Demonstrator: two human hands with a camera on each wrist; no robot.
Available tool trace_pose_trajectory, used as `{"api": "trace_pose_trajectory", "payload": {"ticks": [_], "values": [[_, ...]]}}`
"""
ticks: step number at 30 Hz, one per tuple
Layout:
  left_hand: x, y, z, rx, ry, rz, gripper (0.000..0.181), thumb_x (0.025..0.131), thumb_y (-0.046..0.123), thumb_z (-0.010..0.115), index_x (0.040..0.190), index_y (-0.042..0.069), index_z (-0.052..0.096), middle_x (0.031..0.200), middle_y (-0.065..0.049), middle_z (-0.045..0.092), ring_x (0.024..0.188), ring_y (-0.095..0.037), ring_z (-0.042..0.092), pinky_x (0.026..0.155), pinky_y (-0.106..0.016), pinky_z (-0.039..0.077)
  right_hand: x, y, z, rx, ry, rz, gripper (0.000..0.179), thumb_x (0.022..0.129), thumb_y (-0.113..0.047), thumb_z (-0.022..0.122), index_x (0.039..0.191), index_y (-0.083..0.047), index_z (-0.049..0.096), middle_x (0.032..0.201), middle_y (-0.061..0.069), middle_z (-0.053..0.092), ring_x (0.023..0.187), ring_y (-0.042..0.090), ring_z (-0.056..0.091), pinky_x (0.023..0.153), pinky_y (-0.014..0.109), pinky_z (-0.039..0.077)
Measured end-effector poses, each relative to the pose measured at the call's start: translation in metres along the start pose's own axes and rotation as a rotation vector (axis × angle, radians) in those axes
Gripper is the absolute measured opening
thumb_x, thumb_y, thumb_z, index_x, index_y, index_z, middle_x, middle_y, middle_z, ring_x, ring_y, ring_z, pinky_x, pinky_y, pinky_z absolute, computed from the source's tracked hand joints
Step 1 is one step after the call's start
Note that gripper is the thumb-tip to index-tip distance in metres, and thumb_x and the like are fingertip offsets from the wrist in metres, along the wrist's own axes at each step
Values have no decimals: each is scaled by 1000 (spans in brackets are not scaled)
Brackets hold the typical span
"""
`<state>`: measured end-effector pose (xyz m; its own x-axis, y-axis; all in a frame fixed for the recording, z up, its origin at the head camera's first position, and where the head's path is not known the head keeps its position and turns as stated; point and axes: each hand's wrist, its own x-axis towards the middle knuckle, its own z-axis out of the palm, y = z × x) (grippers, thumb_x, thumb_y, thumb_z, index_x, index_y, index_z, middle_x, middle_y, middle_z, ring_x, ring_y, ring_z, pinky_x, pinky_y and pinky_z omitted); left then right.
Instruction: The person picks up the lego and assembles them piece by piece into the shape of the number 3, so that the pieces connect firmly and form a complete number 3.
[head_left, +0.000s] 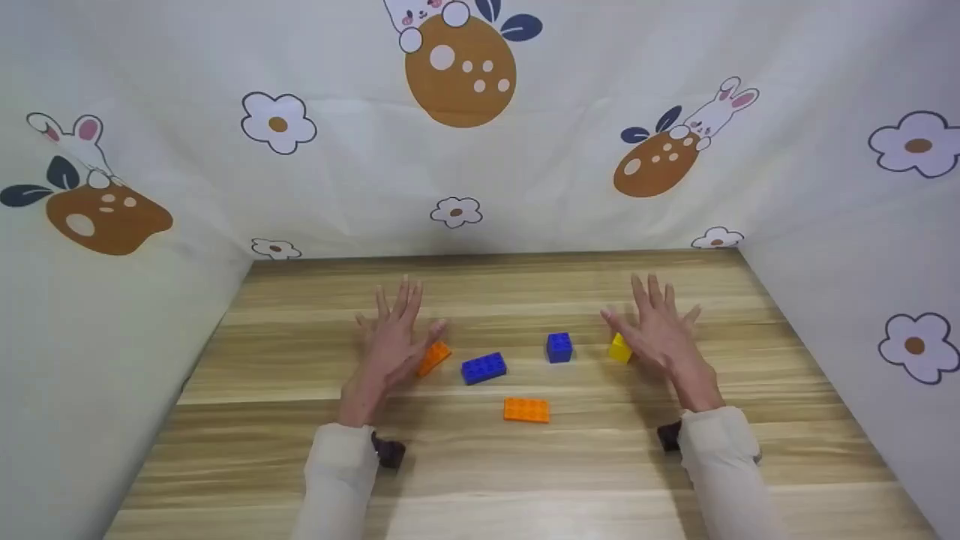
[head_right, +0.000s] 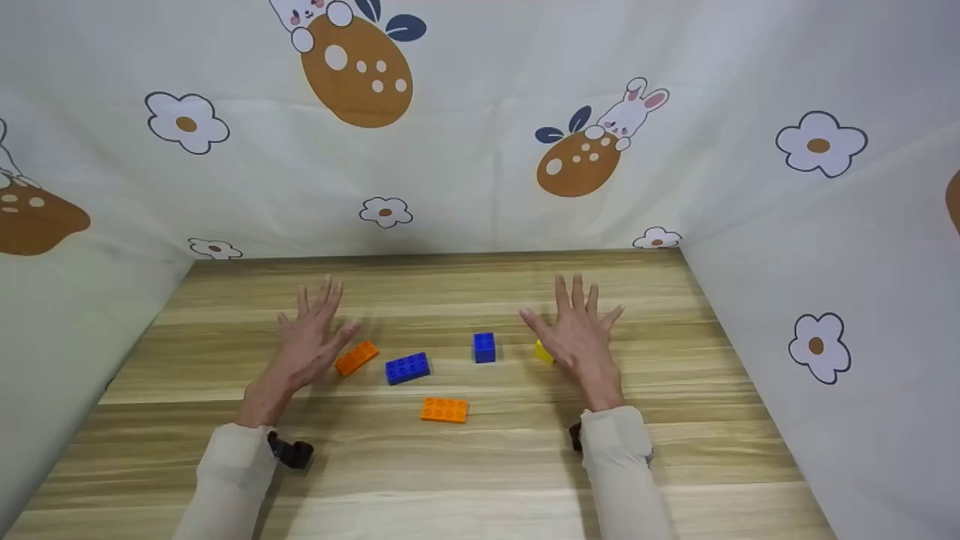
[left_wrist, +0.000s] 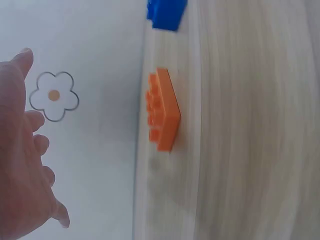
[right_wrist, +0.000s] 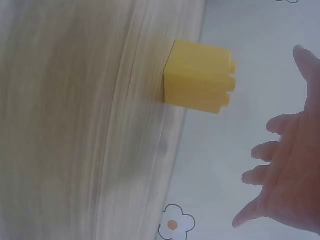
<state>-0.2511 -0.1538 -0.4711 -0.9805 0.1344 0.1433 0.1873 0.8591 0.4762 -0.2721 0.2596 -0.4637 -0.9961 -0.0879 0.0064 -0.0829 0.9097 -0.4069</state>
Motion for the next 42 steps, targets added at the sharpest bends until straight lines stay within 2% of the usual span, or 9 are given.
{"api": "trace_pose_trajectory", "payload": {"ticks": [7, 14, 18, 22, 27, 31, 34, 37, 42], "values": [[-11, 11, 2, -51, -5, -4, 80, 99, 65, 39, 162, 24, 10, 171, -3, 2, 155, -42, -13, 112, -78, -12, -9, -2, 5, 76, 4, 9, 95, 96, -74, 33, 162, -13, 4, 168, 20, -6, 153, 50, -6, 107, 82, -14], [-16, 19, 9, -213, -8, 17, 75, 102, 57, 43, 162, 27, 10, 171, 1, 1, 155, -40, -12, 115, -74, -15, -15, 2, 4, 215, -16, 31, 89, 99, -69, 33, 162, -15, 1, 169, 16, -7, 154, 45, -7, 111, 78, -13], [-19, 22, 15, -274, -19, 51, 75, 102, 54, 43, 162, 23, 11, 171, -3, 4, 155, -43, -7, 114, -77, -8, -16, 7, 1, 370, -33, 39, 85, 100, -67, 33, 162, -21, -1, 170, 12, -6, 156, 42, -3, 118, 72, -6], [-23, 26, 17, -450, -44, 71, 70, 102, 52, 46, 161, 28, 17, 171, 0, 10, 158, -35, 1, 121, -69, 0, -16, 14, 1, 582, -27, 38, 75, 104, -59, 34, 162, -23, 5, 170, 12, 3, 156, 41, 7, 123, 65, 7], [-26, 34, 17, -654, -85, 74, 65, 99, 49, 58, 156, 31, 33, 165, -2, 31, 152, -33, 29, 122, -60, 24, -14, 22, 3, 799, 28, 7, 63, 108, -41, 40, 160, -11, 21, 167, 14, 22, 154, 35, 22, 125, 54, 18], [-23, 41, 23, -764, -149, 71, 60, 97, 42, 65, 151, 24, 45, 154, -6, 48, 140, -33, 48, 114, -54, 41, -13, 27, 6, 832, 36, 18, 62, 105, -39, 50, 156, -8, 32, 162, 14, 35, 149, 30, 35, 124, 48, 27], [-23, 44, 29, -770, -226, 37, 58, 94, 44, 68, 146, 23, 51, 150, -8, 52, 132, -30, 55, 108, -49, 48, -14, 30, 9, 812, -6, 37, 65, 101, -39, 58, 154, -7, 37, 160, 15, 38, 148, 31, 37, 122, 47, 30], [-24, 46, 34, -722, -291, 11, 60, 91, 49, 69, 143, 25, 54, 149, -9, 53, 125, -31, 59, 102, -44, 54, -15, 31, 11, 792, -62, 48, 68, 99, -40, 61, 153, -6, 37, 161, 16, 36, 149, 34, 34, 122, 48, 30], [-26, 50, 41, -658, -343, 47, 55, 92, 43, 71, 140, 19, 58, 136, -8, 61, 115, -26, 62, 99, -41, 55, -16, 31, 12, 763, -139, 66, 78, 95, -46, 66, 155, -7, 34, 161, 19, 34, 148, 36, 35, 121, 50, 31]]}}
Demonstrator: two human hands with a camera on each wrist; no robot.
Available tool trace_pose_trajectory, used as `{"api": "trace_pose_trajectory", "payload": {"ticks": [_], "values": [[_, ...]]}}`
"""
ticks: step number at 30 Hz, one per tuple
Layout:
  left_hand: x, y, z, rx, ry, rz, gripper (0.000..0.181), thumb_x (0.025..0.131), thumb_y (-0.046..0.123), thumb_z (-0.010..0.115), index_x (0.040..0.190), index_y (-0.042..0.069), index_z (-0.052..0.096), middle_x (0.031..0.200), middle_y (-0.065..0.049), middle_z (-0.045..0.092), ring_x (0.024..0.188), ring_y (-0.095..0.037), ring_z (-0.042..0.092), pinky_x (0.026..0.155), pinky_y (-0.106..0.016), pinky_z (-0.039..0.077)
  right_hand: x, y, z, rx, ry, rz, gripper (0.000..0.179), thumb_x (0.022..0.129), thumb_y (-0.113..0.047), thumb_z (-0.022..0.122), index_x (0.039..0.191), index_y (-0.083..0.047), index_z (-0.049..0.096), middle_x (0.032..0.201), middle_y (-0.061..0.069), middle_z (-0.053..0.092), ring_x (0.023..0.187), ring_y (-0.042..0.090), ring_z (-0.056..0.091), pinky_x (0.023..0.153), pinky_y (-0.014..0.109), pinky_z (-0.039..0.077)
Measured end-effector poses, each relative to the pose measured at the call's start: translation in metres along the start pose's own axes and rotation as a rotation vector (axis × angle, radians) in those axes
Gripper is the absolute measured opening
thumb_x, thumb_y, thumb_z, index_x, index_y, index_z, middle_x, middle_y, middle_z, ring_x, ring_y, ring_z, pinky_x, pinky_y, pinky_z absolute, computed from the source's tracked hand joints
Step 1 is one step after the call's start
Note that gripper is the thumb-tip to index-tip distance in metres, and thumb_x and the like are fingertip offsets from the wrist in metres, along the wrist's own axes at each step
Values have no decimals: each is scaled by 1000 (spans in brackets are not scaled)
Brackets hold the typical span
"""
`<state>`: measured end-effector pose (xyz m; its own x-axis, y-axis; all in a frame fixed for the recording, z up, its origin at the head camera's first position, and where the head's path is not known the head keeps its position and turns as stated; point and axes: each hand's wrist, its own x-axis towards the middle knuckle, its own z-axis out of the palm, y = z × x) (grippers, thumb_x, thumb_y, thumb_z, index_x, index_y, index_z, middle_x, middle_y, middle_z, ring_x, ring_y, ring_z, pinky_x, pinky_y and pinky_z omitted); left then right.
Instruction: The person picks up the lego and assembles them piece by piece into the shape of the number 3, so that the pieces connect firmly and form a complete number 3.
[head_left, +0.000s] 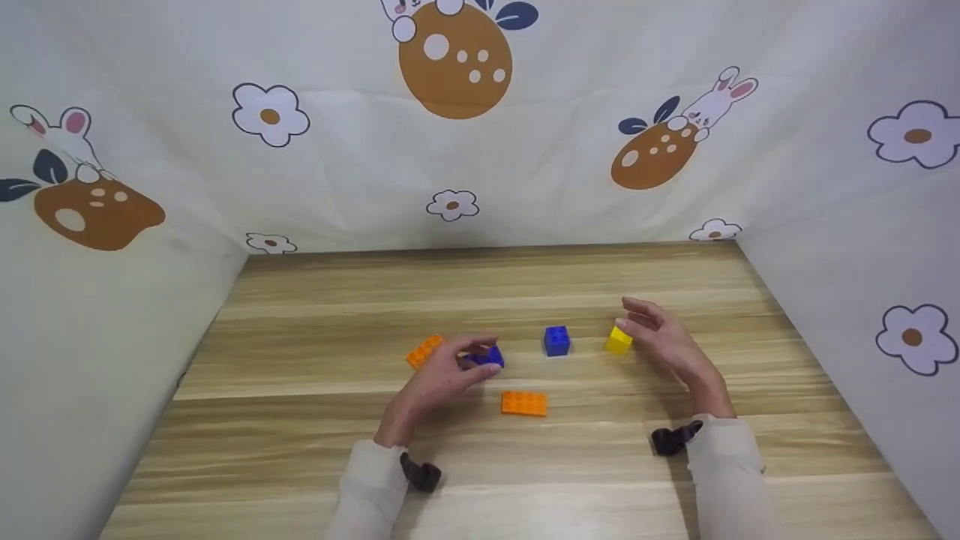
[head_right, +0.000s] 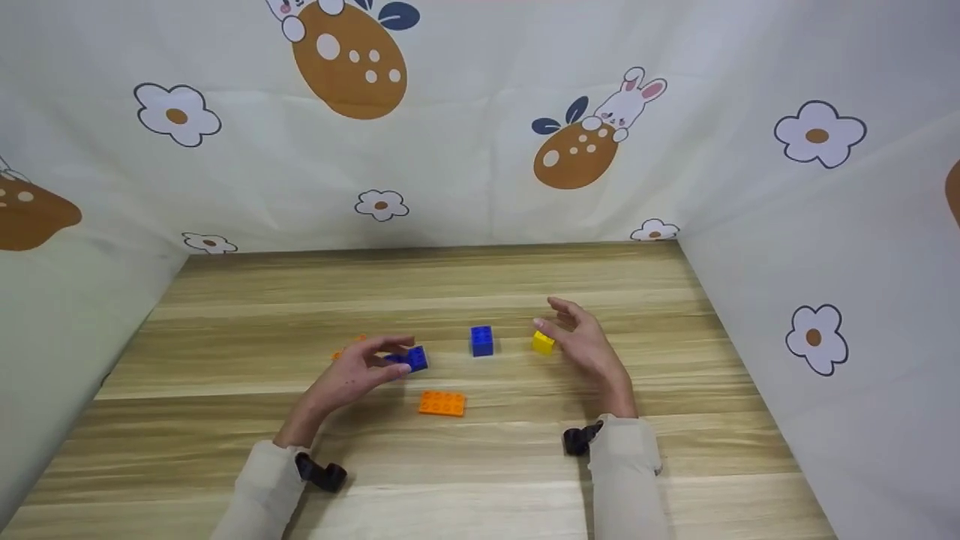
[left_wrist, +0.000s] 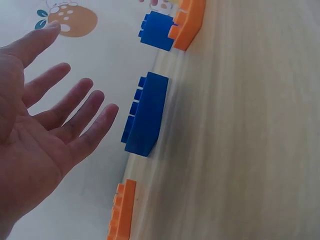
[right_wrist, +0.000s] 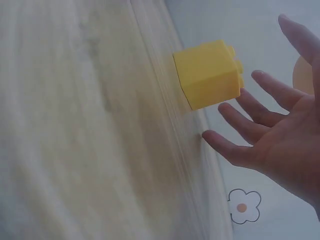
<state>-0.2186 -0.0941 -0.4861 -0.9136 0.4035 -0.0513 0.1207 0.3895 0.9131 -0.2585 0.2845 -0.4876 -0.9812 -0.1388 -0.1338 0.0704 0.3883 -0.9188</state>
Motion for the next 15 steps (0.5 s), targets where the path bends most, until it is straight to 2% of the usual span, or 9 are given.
{"api": "trace_pose_trajectory", "payload": {"ticks": [4, 8, 12, 15], "values": [[2, -1, 8, 66, -91, 24, 50, 92, 34, 73, 136, 13, 61, 127, -8, 67, 113, -22, 63, 100, -41, 54, 0, 2, -1, -74, -43, 29, 84, 90, -45, 72, 155, -8, 33, 160, 21, 35, 146, 39, 37, 119, 53, 33], [5, -4, 16, 93, -164, 7, 48, 90, 31, 76, 133, 13, 64, 125, -5, 68, 110, -19, 64, 99, -38, 54, -1, 6, -3, -133, -64, 31, 83, 88, -38, 77, 152, -5, 37, 156, 22, 40, 143, 41, 41, 118, 55, 34], [6, -7, 19, 79, -169, -27, 44, 88, 26, 78, 129, 14, 66, 121, -3, 69, 106, -17, 65, 95, -35, 57, -2, 9, -4, -144, -59, 44, 78, 87, -35, 79, 148, -3, 43, 149, 24, 49, 137, 40, 48, 116, 52, 39], [6, -8, 20, 75, -169, -18, 44, 86, 21, 80, 127, 11, 67, 118, -5, 71, 104, -17, 67, 94, -35, 57, -1, 10, -4, -143, -55, 52, 74, 87, -32, 78, 145, 0, 45, 143, 26, 55, 131, 37, 54, 109, 41, 47]]}}
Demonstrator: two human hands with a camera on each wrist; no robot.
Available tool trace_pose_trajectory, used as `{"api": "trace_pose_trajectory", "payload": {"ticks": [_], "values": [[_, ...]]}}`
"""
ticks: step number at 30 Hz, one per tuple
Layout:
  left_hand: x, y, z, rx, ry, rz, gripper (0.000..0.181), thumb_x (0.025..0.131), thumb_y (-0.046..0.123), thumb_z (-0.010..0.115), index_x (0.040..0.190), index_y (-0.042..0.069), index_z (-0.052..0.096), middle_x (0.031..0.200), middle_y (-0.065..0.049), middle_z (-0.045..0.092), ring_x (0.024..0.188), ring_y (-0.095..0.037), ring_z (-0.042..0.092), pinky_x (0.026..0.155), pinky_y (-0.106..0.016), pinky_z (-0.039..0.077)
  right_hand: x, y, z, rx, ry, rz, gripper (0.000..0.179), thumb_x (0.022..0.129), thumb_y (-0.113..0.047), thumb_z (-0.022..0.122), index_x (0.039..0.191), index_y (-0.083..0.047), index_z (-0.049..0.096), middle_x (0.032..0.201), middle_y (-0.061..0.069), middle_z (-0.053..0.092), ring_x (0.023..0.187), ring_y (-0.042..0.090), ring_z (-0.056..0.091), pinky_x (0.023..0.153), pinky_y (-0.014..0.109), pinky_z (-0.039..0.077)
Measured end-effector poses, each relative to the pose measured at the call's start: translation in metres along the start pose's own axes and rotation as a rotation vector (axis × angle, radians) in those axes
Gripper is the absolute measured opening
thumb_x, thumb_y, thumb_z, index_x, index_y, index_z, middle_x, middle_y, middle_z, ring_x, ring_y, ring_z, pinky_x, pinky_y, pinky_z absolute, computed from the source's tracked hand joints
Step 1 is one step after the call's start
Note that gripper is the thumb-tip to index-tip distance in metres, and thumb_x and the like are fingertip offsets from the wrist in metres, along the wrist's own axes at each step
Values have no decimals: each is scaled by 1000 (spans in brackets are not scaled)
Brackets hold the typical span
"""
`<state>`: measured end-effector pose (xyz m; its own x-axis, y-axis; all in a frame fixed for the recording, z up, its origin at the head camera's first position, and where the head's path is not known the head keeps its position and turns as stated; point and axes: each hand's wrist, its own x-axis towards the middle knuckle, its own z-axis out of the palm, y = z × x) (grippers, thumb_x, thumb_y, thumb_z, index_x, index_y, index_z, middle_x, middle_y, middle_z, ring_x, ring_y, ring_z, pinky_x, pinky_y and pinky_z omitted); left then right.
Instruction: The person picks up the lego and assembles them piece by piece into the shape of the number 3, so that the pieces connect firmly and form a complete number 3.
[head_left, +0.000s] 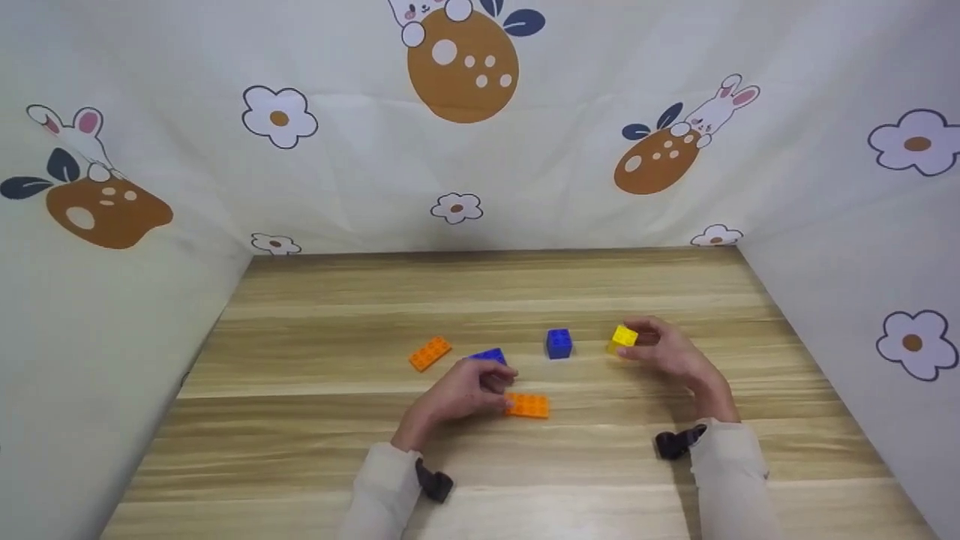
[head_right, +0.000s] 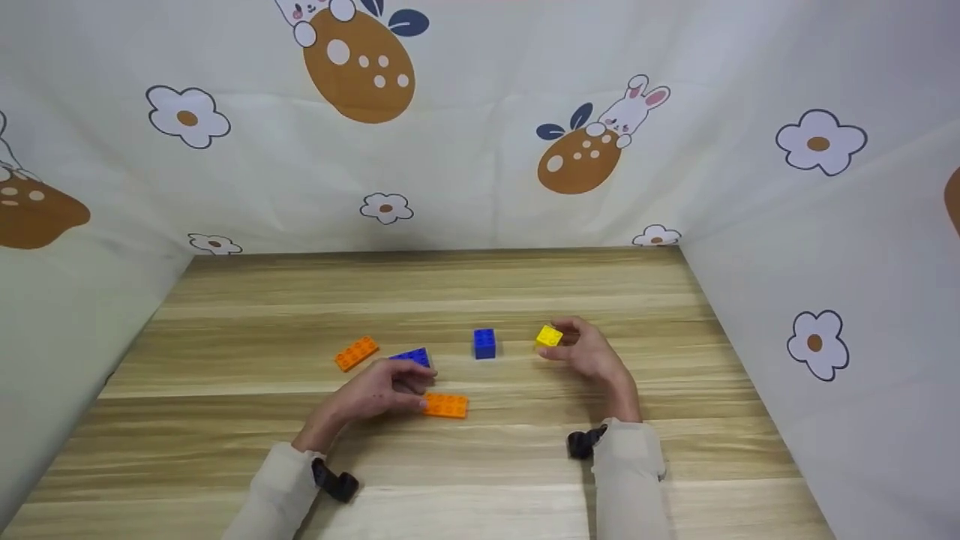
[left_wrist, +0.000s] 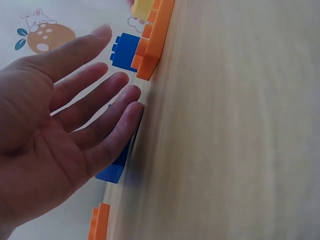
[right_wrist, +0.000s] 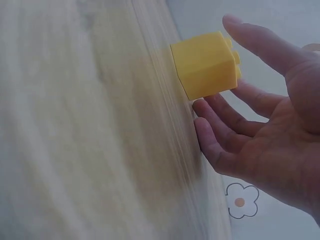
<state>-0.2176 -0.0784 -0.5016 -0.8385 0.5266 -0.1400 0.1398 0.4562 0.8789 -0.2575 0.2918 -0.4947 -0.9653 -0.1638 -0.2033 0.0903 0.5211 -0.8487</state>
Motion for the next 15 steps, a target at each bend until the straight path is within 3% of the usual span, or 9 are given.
{"api": "trace_pose_trajectory", "payload": {"ticks": [5, 15], "values": [[1, 0, 3, 32, -13, 17, 45, 82, 16, 83, 124, 8, 69, 115, -6, 73, 102, -16, 66, 95, -37, 56, 1, -2, 1, 2, 15, -5, 62, 90, -24, 76, 137, 4, 49, 135, 28, 59, 117, 27, 62, 89, 21, 52], [3, 3, 11, 102, 9, -26, 38, 81, 10, 83, 118, 9, 73, 108, -3, 72, 93, -13, 61, 88, -34, 55, 1, -6, 6, -11, 66, 12, 50, 90, -17, 75, 130, 4, 54, 130, 26, 62, 114, 27, 62, 86, 20, 53]]}}
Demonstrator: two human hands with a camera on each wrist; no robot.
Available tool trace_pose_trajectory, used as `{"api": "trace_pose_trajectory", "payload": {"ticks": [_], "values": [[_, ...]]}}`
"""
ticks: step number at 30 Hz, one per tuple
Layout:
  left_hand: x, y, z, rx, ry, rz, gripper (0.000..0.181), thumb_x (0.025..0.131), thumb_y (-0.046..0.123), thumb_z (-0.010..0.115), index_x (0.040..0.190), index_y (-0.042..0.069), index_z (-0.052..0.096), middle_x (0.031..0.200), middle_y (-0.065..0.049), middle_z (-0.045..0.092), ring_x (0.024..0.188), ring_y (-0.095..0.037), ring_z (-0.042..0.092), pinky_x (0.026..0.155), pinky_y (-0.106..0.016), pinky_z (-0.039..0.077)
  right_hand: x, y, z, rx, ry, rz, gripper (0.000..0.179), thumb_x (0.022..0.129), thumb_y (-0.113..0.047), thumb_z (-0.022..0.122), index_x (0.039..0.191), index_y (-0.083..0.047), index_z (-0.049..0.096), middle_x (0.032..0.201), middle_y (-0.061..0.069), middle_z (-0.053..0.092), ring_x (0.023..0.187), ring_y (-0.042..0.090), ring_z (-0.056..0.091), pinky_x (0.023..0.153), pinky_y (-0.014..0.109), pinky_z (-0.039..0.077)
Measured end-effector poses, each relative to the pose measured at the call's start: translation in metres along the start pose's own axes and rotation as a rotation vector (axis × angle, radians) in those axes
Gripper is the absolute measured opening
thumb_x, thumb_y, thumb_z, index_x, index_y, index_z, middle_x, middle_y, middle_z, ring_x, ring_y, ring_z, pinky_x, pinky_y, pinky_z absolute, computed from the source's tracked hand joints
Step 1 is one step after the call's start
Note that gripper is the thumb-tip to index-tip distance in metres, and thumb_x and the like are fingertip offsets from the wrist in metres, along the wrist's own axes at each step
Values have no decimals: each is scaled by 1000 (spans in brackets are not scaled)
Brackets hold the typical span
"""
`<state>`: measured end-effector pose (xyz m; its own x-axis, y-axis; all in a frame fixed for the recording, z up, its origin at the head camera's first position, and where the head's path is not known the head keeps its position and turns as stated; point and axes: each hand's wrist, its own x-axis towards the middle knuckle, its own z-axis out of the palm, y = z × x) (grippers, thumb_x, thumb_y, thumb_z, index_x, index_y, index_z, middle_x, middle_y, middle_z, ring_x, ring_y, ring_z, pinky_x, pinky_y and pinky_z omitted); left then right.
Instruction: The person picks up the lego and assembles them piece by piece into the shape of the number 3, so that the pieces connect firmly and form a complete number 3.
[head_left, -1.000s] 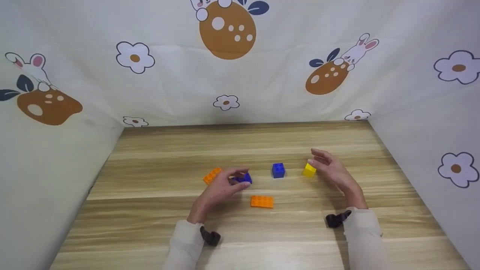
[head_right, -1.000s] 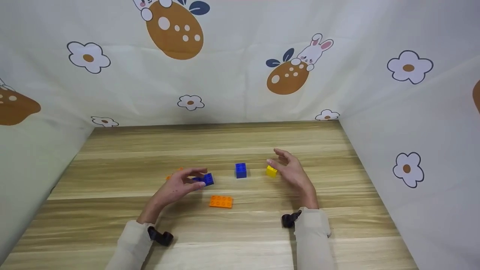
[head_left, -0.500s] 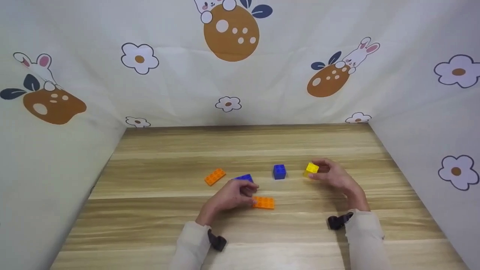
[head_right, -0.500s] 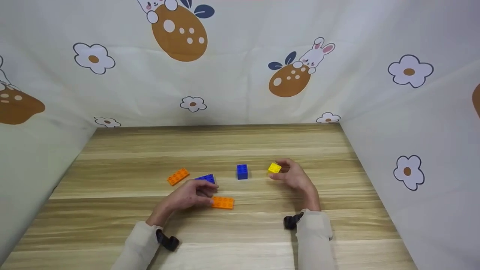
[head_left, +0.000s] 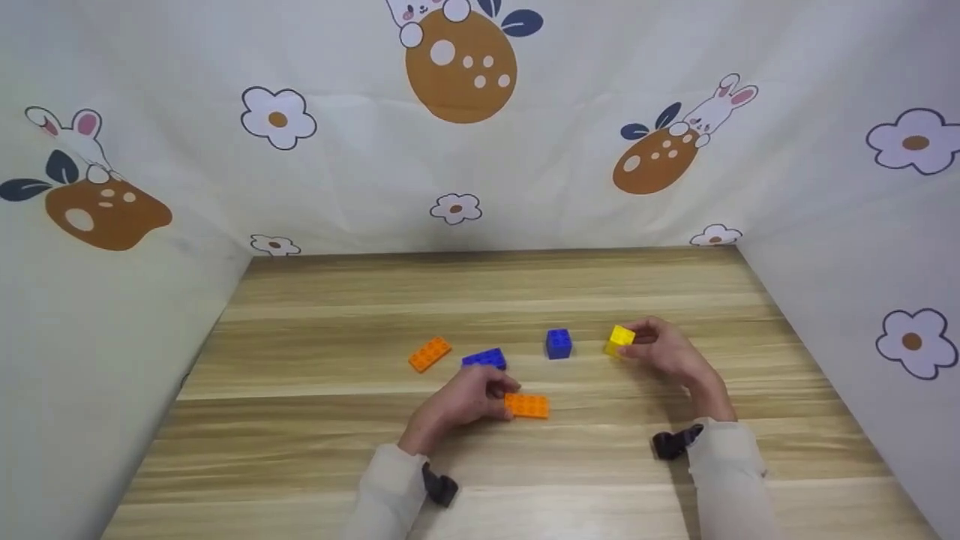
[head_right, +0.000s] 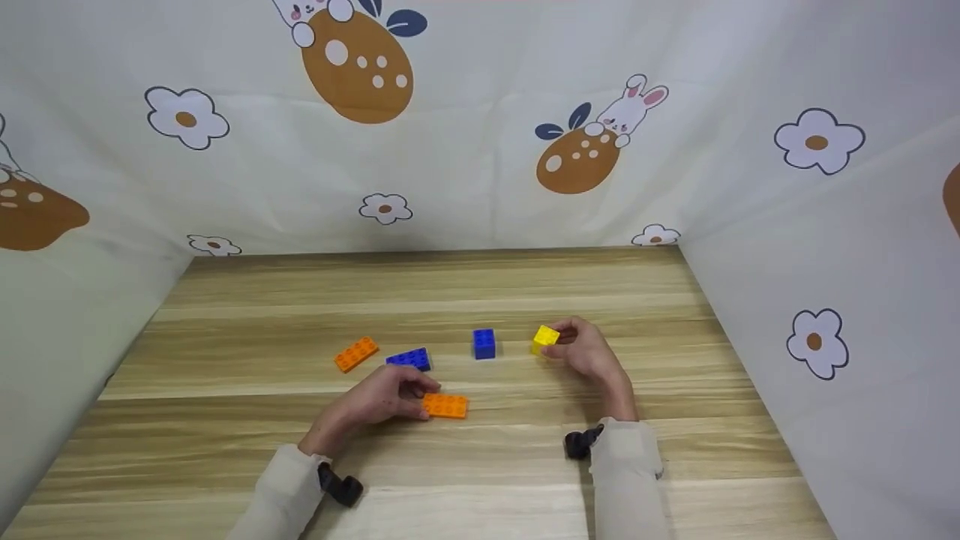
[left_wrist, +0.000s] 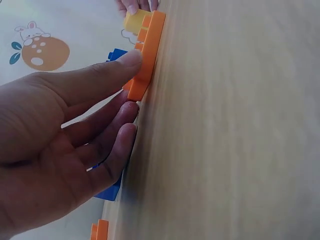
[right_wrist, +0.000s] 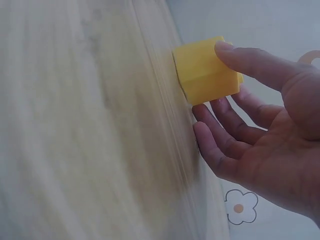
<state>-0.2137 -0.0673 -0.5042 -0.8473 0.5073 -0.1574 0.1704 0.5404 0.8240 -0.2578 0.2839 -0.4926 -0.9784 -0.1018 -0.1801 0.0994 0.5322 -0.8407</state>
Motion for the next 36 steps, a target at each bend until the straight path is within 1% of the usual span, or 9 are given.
{"api": "trace_pose_trajectory", "payload": {"ticks": [2, 7, 12, 19, 23, 27, 32, 36], "values": [[0, 1, 0, 15, 3, -9, 36, 81, 10, 83, 116, 9, 74, 106, -2, 72, 92, -13, 60, 87, -33, 55, 0, -2, 1, 1, 3, 2, 50, 90, -17, 75, 130, 3, 54, 130, 25, 62, 115, 27, 62, 85, 20, 53], [-1, 3, 1, 51, 11, -13, 33, 82, 12, 83, 114, 10, 75, 104, -1, 72, 90, -12, 60, 86, -33, 55, -1, -10, 1, -1, -3, -23, 50, 91, -18, 75, 130, 5, 53, 130, 28, 62, 115, 29, 62, 85, 21, 54], [0, 3, 1, 72, 17, 3, 32, 81, 14, 84, 112, 10, 76, 101, -1, 72, 87, -11, 59, 83, -30, 55, -5, -20, 0, 14, -3, -58, 48, 91, -16, 75, 130, 4, 54, 132, 28, 61, 118, 32, 62, 84, 20, 55], [0, 1, 0, 60, 17, 50, 30, 81, 11, 83, 110, 7, 76, 97, -3, 72, 83, -10, 57, 77, -23, 52, -12, -36, 4, 69, -31, -180, 47, 88, -14, 77, 127, 5, 57, 126, 27, 64, 115, 32, 63, 84, 18, 56], [0, 0, 0, 48, 13, 43, 29, 82, 11, 83, 110, 8, 76, 96, -2, 71, 82, -10, 56, 75, -23, 51, -17, -47, 7, 33, -28, -208, 45, 88, -16, 78, 126, 2, 60, 125, 23, 65, 115, 36, 64, 85, 21, 57], [0, 1, 0, 44, 9, 39, 29, 82, 11, 82, 110, 8, 76, 96, -2, 71, 83, -10, 56, 75, -23, 50, -22, -58, 11, 15, -51, -230, 44, 89, -15, 77, 127, 0, 61, 128, 22, 64, 117, 38, 63, 88, 24, 58], [0, 0, 0, 46, 7, 36, 29, 83, 13, 82, 111, 9, 76, 96, 0, 71, 82, -9, 56, 74, -22, 50, -27, -68, 18, 14, -83, -272, 44, 87, -13, 78, 126, 0, 62, 124, 21, 65, 108, 33, 67, 85, 23, 58], [0, 0, 0, 46, 6, 30, 28, 83, 14, 82, 110, 10, 76, 95, 1, 70, 82, -10, 56, 75, -22, 50, -30, -75, 24, 1, -102, -281, 42, 86, -14, 80, 123, -2, 64, 120, 20, 67, 102, 28, 68, 84, 23, 58]]}}
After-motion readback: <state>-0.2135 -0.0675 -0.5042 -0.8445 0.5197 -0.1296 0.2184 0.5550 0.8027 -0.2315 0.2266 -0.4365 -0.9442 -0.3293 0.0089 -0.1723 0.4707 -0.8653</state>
